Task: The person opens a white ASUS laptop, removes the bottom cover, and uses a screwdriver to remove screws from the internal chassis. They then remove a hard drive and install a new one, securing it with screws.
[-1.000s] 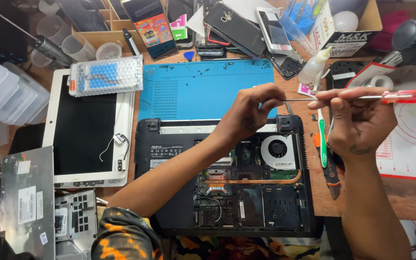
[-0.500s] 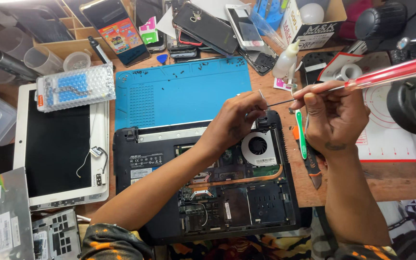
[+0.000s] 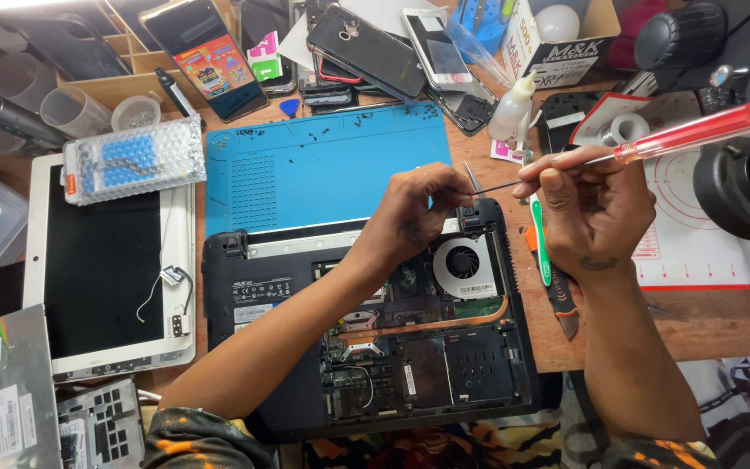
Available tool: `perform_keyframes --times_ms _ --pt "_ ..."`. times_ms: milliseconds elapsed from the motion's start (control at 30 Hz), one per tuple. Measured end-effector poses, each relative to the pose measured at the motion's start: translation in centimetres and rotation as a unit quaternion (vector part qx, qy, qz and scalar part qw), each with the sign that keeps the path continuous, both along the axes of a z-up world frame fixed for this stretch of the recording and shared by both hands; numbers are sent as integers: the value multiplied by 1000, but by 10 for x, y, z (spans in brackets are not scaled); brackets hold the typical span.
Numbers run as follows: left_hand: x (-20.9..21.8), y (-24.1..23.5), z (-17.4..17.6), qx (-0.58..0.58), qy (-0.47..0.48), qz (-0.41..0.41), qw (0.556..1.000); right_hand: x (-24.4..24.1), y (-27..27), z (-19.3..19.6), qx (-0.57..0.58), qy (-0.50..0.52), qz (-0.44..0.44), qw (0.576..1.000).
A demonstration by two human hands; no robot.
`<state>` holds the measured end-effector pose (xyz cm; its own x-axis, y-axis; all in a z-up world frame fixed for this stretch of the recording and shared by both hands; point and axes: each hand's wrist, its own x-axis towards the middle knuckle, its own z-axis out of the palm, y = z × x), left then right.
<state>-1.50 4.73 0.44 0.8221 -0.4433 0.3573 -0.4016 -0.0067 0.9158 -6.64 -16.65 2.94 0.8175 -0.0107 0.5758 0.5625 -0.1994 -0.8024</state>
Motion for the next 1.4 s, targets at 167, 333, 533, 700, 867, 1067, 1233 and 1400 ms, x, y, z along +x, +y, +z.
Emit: perform_keyframes --times_ms 167,333,533,700,867,1067,1233,1400 --pt "2 0 3 25 -11 24 999 3 -1 1 13 -6 16 1000" --pt "1 1 3 19 -9 36 999 3 0 7 18 -6 10 1000" --pt "0 2 6 -5 -27 74 997 3 0 12 54 1 28 998" --pt "-2 5 9 32 -160 91 982 1 4 4 10 -21 19 1000" --pt "-8 2 5 65 -162 82 981 -4 7 1 -38 -19 -11 999" --pt "-10 -9 -3 86 -125 55 987 -4 12 -2 -104 -11 -44 994" --pt "-12 -10 -5 79 -89 21 993 -2 11 1 -122 16 -50 991" --pt "-12 -13 -8 123 -87 26 988 0 13 6 -144 12 -45 988"
